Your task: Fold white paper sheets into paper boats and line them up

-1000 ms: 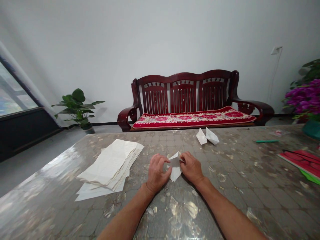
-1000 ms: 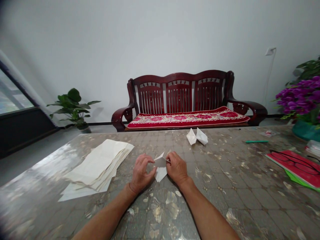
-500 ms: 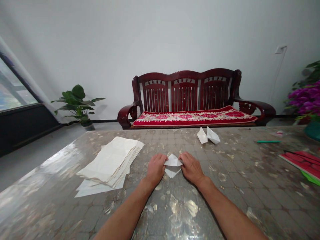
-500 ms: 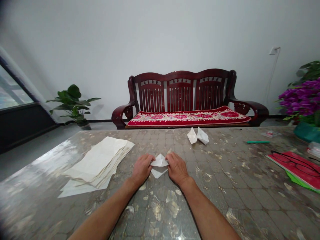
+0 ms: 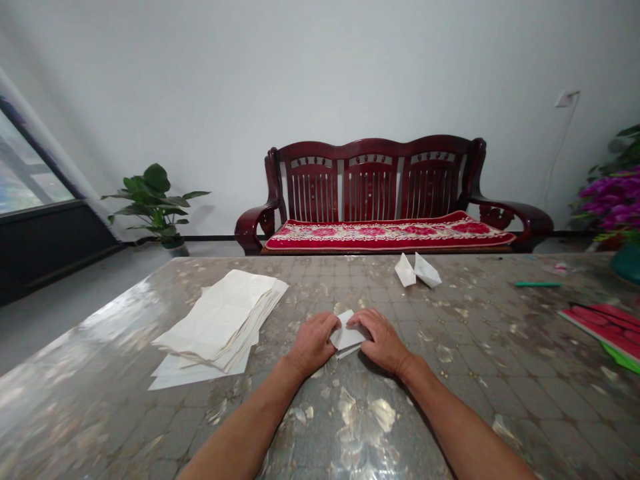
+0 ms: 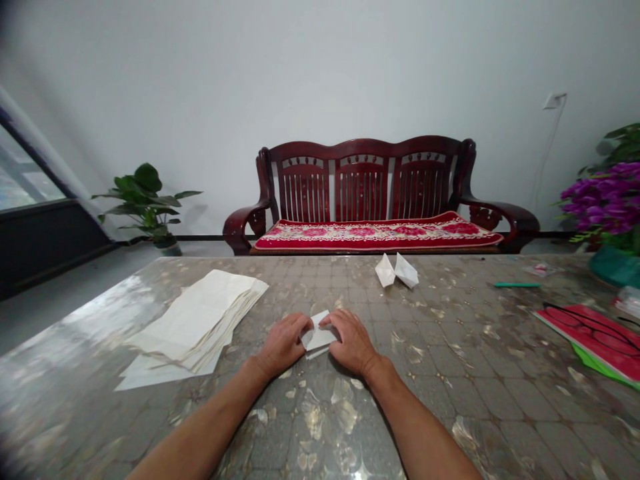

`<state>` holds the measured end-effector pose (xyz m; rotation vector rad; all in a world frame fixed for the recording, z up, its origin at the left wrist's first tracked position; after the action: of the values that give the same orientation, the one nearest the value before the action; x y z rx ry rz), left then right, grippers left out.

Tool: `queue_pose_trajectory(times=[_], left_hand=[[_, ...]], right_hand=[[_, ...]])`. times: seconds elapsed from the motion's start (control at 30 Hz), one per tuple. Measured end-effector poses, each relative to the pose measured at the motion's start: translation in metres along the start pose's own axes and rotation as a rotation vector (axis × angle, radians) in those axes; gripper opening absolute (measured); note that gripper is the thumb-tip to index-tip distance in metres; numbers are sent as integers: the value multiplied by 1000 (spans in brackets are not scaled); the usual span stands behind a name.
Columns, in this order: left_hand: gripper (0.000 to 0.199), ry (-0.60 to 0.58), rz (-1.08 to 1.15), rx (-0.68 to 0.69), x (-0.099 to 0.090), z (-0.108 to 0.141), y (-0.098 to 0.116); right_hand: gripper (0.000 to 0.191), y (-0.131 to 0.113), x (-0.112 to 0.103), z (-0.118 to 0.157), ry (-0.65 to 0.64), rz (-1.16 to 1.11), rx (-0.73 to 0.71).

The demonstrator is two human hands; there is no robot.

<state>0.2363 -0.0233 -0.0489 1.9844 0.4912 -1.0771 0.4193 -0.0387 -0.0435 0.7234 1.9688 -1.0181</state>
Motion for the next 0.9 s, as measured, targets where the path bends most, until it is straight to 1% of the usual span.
queue_pose_trajectory(times=[0.07, 0.17, 0.3, 0.4, 0.67, 0.8, 0.9], left_hand=[[14, 0, -5, -25, -1, 1, 2], [15, 1, -18, -54, -1, 1, 3], [15, 12, -23, -64, 0, 0, 3], [13, 9, -32, -64, 0, 0, 4], [8, -1, -19, -1, -1, 2, 4], [14, -35, 72, 31, -4, 4, 4], [20, -98, 182, 47, -6, 5, 2]], right_hand=[[44, 0, -1, -1, -34, -24, 41], [35, -4, -3, -4, -59, 35, 65], [33, -12, -1, -8, -85, 167, 36], [31, -13, 2, -10, -86, 174, 23], [32, 0, 11, -9, -57, -67, 14], [31, 4, 12, -7, -31, -210, -40], [28, 5, 11, -5, -31, -244, -58]])
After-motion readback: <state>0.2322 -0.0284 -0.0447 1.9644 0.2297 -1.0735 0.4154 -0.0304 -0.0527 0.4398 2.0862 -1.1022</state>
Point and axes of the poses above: each hand's wrist, its own z-axis away from the middle knuckle, its own x-axis out of the palm, y = z × x, the point moved 3 cm from there along -z, towards the middle knuckle, and after that the axes turned 12 degrees about z, right-handed, at the moved point
